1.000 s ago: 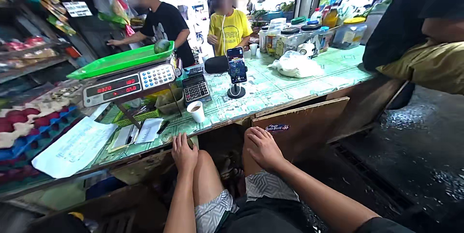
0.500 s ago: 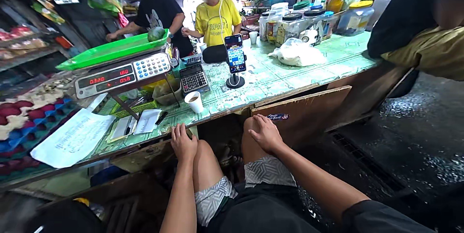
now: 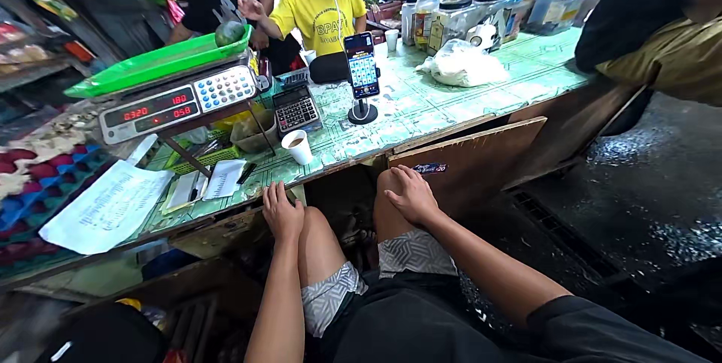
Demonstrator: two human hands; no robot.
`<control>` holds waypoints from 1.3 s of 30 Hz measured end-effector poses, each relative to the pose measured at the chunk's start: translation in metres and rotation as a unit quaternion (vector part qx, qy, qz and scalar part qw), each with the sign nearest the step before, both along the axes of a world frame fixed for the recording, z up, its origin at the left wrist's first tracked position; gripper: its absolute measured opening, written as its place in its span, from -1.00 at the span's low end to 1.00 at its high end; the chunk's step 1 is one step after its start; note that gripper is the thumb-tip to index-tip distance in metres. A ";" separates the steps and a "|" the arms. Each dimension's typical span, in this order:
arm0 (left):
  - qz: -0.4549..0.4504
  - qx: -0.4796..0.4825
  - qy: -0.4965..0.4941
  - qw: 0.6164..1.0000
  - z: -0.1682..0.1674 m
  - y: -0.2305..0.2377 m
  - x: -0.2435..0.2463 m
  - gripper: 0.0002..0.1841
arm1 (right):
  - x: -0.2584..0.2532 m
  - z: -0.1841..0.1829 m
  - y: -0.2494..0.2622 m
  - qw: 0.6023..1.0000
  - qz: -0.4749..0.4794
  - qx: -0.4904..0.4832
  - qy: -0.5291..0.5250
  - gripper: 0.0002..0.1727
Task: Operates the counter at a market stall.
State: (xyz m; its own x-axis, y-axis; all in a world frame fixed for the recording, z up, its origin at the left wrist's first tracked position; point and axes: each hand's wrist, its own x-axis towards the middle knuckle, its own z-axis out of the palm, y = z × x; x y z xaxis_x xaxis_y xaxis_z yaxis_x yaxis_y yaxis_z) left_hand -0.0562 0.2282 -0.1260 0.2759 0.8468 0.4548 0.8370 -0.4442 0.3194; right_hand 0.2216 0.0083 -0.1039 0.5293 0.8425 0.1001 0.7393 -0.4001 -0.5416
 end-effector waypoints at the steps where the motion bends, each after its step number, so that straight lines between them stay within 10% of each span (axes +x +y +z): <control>1: -0.002 -0.001 0.000 1.000 0.000 0.000 0.000 -0.30 | 0.000 0.001 0.000 1.000 0.000 -0.001 0.000 -0.15; 25: 0.017 0.030 0.013 0.999 -0.003 0.004 0.003 -0.33 | 0.012 0.006 0.007 0.998 0.039 -0.004 0.039 -0.14; 31: -0.026 0.038 -0.004 0.999 0.033 0.019 -0.004 -0.67 | 0.089 0.094 0.048 0.897 -0.014 0.208 0.389 -0.55; 39: -0.011 -0.032 -0.035 0.999 0.056 0.065 -0.004 -0.75 | 0.260 0.262 0.142 0.957 -0.072 0.277 0.046 -0.44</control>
State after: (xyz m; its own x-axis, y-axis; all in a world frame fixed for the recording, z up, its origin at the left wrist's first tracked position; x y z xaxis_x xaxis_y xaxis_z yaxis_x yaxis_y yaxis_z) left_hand -0.0600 0.2937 -0.0700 0.2636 0.8694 0.4180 0.8021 -0.4383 0.4057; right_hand 0.4812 0.1503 0.1586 0.6647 0.5907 0.4574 0.6365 -0.1274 -0.7607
